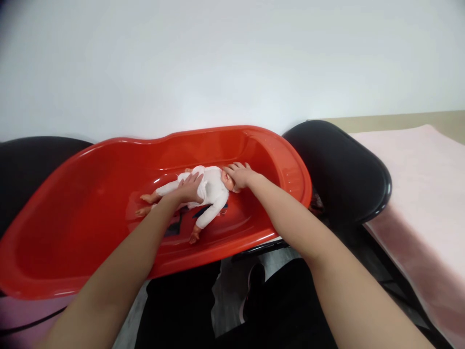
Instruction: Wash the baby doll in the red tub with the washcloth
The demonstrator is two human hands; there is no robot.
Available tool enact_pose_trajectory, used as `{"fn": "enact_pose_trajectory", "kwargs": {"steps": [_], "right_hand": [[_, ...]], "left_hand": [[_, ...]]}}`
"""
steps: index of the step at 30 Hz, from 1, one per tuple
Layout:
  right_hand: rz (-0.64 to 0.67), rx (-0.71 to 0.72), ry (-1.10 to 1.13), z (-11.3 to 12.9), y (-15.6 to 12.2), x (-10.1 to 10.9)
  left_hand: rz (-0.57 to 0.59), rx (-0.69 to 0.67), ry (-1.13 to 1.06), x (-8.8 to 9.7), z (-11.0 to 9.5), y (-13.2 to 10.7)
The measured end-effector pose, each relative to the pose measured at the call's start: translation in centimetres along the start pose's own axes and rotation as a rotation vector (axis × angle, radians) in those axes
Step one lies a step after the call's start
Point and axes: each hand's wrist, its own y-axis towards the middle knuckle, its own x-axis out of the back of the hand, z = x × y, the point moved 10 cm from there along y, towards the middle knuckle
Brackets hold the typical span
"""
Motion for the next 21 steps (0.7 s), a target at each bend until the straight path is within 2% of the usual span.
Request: {"fn": "enact_pose_trajectory", "kwargs": {"steps": [5,11,21], "right_hand": [[0.015,-0.031,0.022,-0.4,0.0,-0.1],[0.028,-0.048,0.053,-0.4,0.0,-0.1],[0.027,-0.075,0.077,-0.7,-0.2,0.0]], "left_hand": [[-0.006,0.031,0.009,-0.1,0.3,-0.3],[0.055,0.116,0.029,-0.4,2.1,-0.4],[0.146,0.335,0.005,-0.3,5.3,-2.5]]}}
